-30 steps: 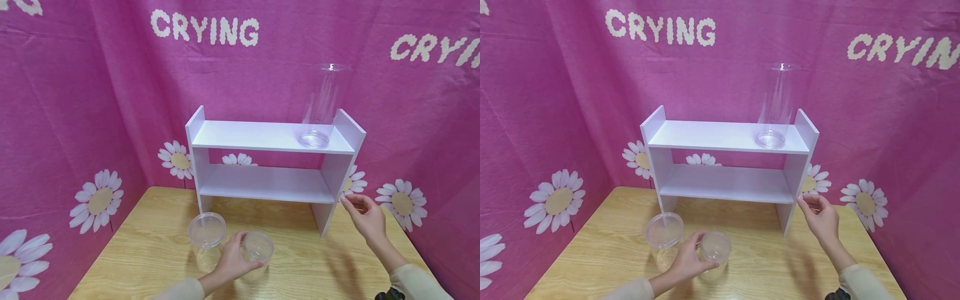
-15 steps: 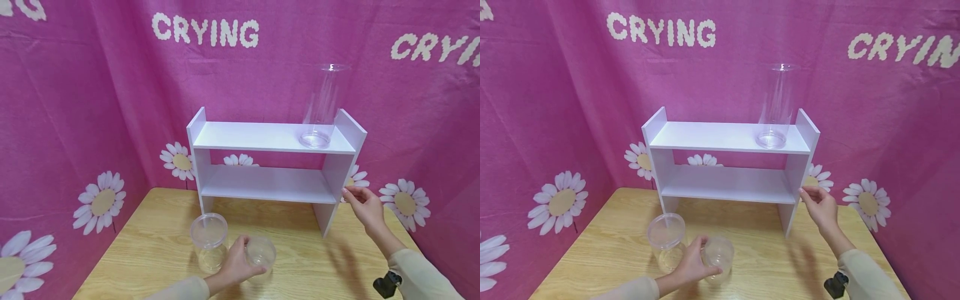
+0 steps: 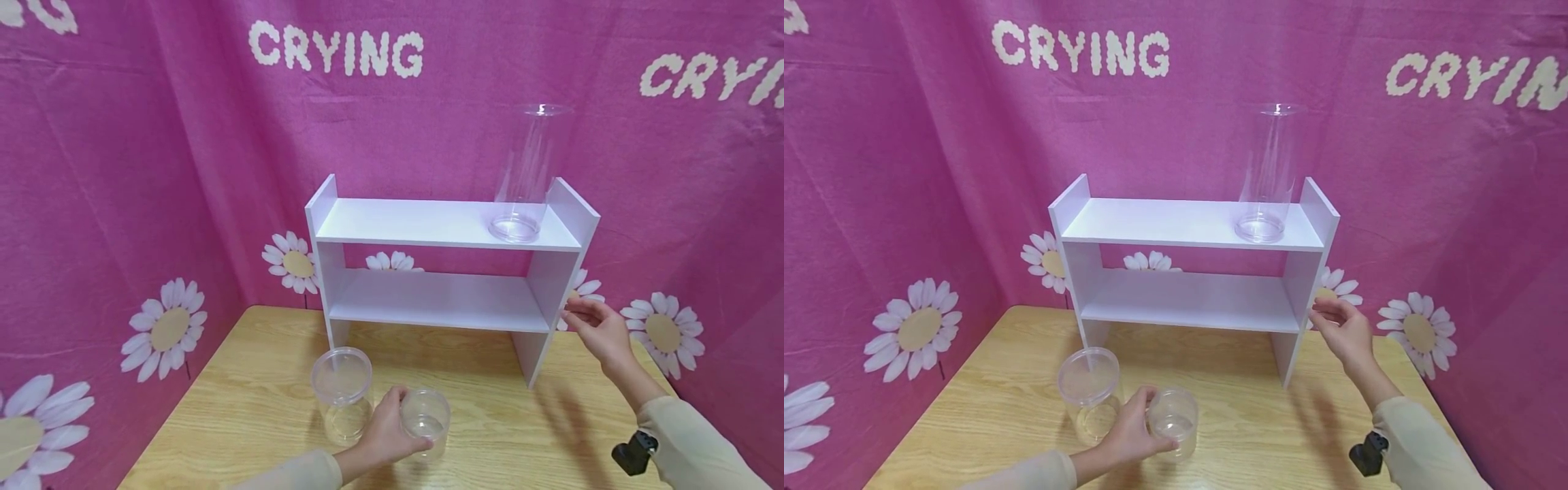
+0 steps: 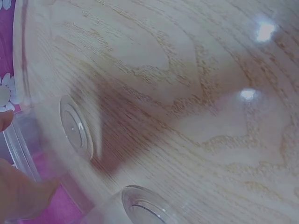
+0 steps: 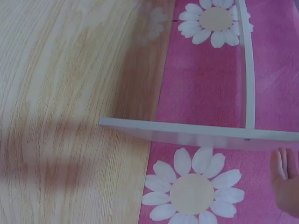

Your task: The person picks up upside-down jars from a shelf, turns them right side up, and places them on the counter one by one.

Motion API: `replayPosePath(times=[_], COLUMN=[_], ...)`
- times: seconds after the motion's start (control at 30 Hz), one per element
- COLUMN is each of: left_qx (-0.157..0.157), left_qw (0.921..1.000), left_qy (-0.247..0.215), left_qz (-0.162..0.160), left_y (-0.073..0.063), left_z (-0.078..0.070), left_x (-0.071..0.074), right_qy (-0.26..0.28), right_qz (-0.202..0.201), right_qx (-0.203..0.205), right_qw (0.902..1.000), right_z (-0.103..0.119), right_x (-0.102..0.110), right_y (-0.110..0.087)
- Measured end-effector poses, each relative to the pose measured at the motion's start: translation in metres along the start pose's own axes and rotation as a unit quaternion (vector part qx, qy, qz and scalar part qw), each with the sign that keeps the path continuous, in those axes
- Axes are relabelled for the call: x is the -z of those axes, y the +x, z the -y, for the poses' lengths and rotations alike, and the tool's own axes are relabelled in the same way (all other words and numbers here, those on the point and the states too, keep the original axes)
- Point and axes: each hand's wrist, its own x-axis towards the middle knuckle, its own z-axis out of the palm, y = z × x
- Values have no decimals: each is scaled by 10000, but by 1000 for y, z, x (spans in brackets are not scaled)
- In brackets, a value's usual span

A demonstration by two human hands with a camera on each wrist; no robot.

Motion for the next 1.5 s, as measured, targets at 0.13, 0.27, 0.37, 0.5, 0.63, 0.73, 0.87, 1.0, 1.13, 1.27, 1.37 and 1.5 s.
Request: replayPosePath(times=[0.13, 0.27, 0.37, 0.5, 0.63, 0.73, 0.87, 1.0, 1.13, 1.27, 1.37, 1.5], left_qx=[38, 38, -47, -126, -115, -206, -405, -579, -772, -865, -874, -1082], left_qw=[9998, 9994, 9990, 9983, 9967, 9947, 9921, 9920, 9920, 9936, 9949, 9934], left_qy=[83, 140, 196, 375, 592, 787, 1020, 998, 892, 666, 470, 370], left_qz=[149, 323, 411, 438, 535, 632, 610, 521, 446, 301, 179, -38], left_y=[0, 0, 0, 0, 1, 3, 10, 19, 28, 36, 42, 53], left_z=[-2, -5, -9, -20, -34, -44, -58, -72, -83, -96, -110, -130], left_x=[2, 6, 10, 17, 27, 35, 48, 64, 80, 97, 112, 131], right_qy=[-12, -102, -16, 64, 25, 15, 49, -50, -104, -81, -8, 102], right_qz=[290, 393, 424, 363, 282, 252, 218, 192, 222, 252, 244, 249], right_qx=[332, 477, 451, 337, 216, 201, 213, 136, 39, -10, -16, 14], right_qw=[9990, 9980, 9981, 9988, 9994, 9995, 9995, 9997, 9997, 9996, 9997, 9996], right_z=[-4, -7, -8, -8, -9, -9, -8, -6, -5, -5, -6, -6], right_x=[1, 2, 3, 4, 4, 4, 3, 2, 2, 1, 1, -1], right_y=[4, 6, 8, 12, 14, 14, 14, 13, 12, 12, 10, 10])
